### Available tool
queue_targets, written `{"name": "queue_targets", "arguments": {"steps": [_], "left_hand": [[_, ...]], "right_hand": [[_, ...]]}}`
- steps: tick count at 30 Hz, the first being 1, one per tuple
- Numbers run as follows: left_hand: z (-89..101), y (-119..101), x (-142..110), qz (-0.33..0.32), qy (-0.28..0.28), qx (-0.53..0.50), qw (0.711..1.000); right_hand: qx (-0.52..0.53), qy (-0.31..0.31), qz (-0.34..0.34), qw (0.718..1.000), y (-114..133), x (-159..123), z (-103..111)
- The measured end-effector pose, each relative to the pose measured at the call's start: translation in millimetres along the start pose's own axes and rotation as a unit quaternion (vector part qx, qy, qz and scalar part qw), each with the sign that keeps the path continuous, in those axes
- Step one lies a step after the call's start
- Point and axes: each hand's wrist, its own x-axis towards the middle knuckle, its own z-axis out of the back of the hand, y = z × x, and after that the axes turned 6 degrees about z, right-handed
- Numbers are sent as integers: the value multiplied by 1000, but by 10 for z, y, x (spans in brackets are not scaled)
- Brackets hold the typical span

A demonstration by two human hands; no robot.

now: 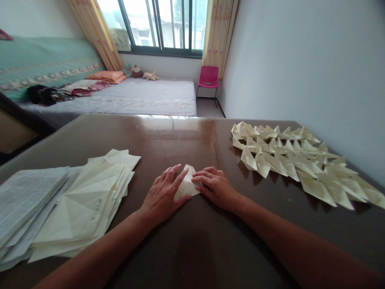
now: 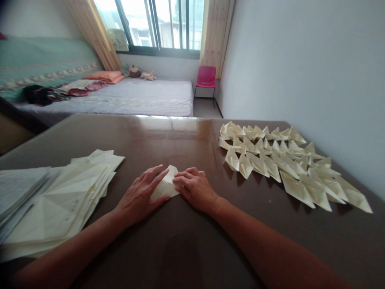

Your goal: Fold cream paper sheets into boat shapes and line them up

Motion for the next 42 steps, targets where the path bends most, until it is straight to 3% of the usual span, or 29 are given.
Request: {"name": "queue_targets", "arguments": {"steps": [10,13,16,22,27,31,36,42], "left_hand": [[6,45,27,-22,36,-90,995],[-2,143,91,-23,15,-82,996],[-46,215,152,-44,-2,-59,997],[32,178,149,-130,95,-66,985],[234,129,95,-138,134,-85,978],[182,86,45,-128,95,-53,986],[-2,43,29,-58,29,-15,998],[-26,13,60,-19,23,22,999]], "right_hand": [[-36,20,34,999,-2,-14,53],[-31,12,32,999,11,-20,53],[-24,34,80,996,25,-21,58],[6,66,167,984,32,-13,118],[-58,46,120,990,96,-23,161],[-19,56,44,997,86,-24,194],[70,-7,-21,997,12,-12,209],[40,4,56,998,-2,-19,148]]}}
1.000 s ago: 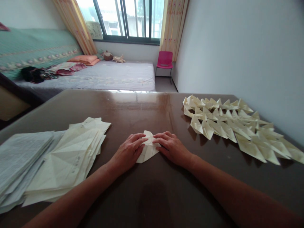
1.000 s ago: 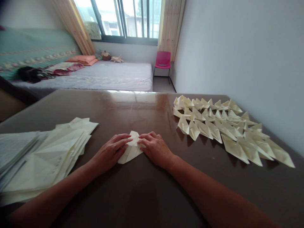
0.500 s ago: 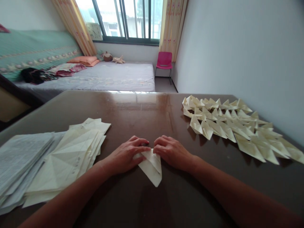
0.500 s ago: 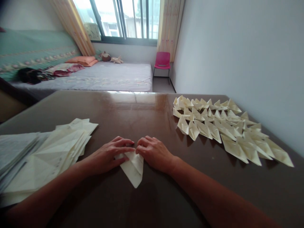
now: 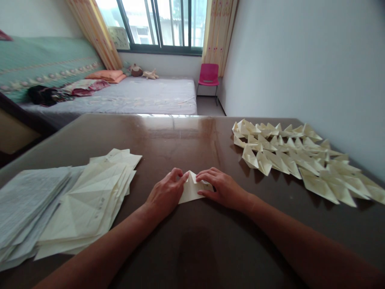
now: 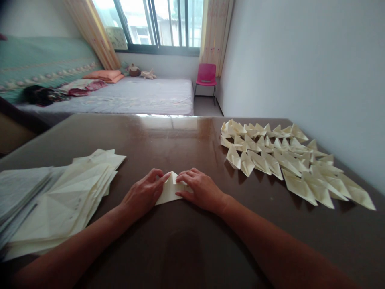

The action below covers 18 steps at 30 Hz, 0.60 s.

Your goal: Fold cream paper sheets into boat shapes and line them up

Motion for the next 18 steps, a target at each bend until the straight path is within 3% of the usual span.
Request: {"name": "queue_targets", "arguments": {"steps": [6,14,18], "left_hand": [[186,-47,-60,-86,59,27,994],[209,-189,-133,-121,81,129,981],[205,-180,-128,-137,86,120,979]], "right_hand": [[-71,60,70,993,6,-19,48],[-164,103,62,979,163,-20,57],[-171,107,53,978,175,-12,46]]}}
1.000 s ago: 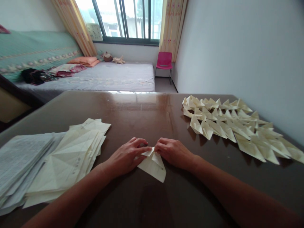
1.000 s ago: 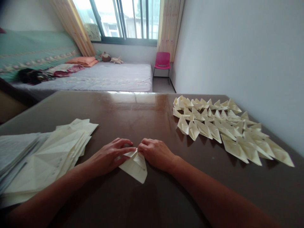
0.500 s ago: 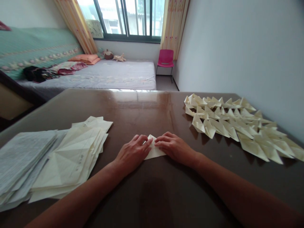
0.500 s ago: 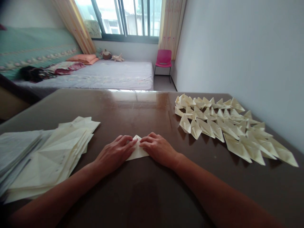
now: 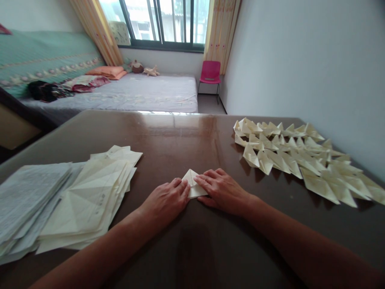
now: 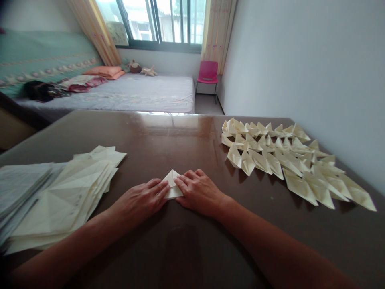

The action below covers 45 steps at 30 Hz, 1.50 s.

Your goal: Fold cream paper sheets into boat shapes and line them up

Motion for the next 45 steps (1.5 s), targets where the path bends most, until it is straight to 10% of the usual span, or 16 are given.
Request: {"name": "queue_targets", "arguments": {"steps": [13,26,37,45], "left_hand": [[148,167,-17,54,54,-133,988],[-90,248,93,179,19,-211,961],[-54,39,22,81,-60,4,995],[-24,-46,12,19,-5,-16,1000]], "right_hand": [[118,-31,-12,993,-136,-5,-22],[148,-60,-189,969,-176,115,-190],[72,-40,-199,977,-131,146,-221],[75,-70,-177,979,-179,108,-226]]}}
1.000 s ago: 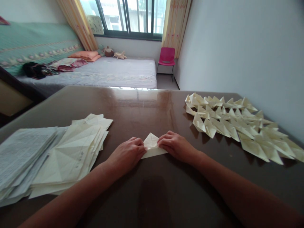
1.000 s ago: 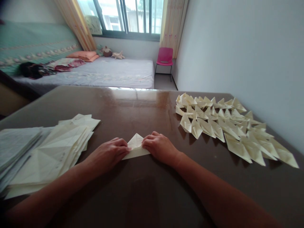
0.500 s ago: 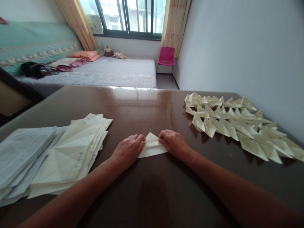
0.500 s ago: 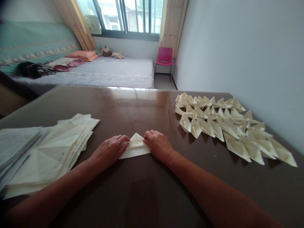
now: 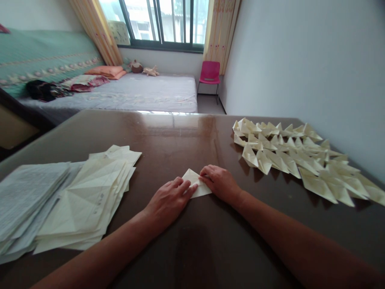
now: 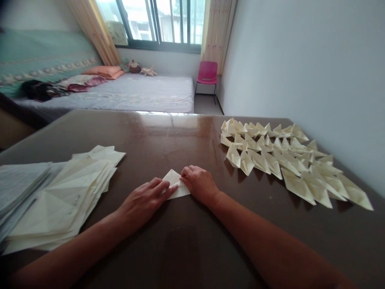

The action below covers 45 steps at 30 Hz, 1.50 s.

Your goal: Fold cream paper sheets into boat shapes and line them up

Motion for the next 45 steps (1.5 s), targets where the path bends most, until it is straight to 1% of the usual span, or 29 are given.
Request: {"name": "queue_targets", "arguments": {"steps": [3,4,6,7,10,14,20,23,25,26,29,31,34,38,42,45], "left_hand": [[1,-1,-5,7,-1,3,1000],[4,-2,-6,10,1,5,1000],[15,-8,-6,15,5,10,1000],[21,-13,-5,17,7,13,1000],[46,-30,-4,20,11,22,999],[89,-43,-18,33,18,31,999],[141,-21,-68,66,41,45,996],[155,7,-81,83,53,53,994],[160,32,-75,89,54,46,994],[160,44,-67,91,49,39,994],[145,76,-35,101,22,19,994],[116,88,-16,104,4,16,994],[43,99,-3,109,-20,14,994],[-51,118,1,127,-61,-22,990],[-88,156,11,126,-49,-93,986],[-108,199,24,135,-48,-170,975]], "right_hand": [[-74,-25,45,996,112,-79,105],[-109,-18,68,992,177,-116,138],[-147,24,101,984,318,-194,177],[-160,50,104,980,382,-229,182],[-192,102,76,973,500,-299,167],[-210,143,47,966,506,-324,169],[-198,152,4,968,502,-367,180],[-195,154,-15,969,480,-345,205],[-180,146,-9,973,423,-286,236],[-171,133,-4,976,382,-245,247],[-135,47,8,990,241,-127,225],[-88,12,19,996,163,-84,159],[6,-1,32,999,104,-85,42],[101,-9,16,995,81,-107,-18],[159,-9,-1,987,70,-89,17],[202,-13,-4,979,75,-80,37]]}}
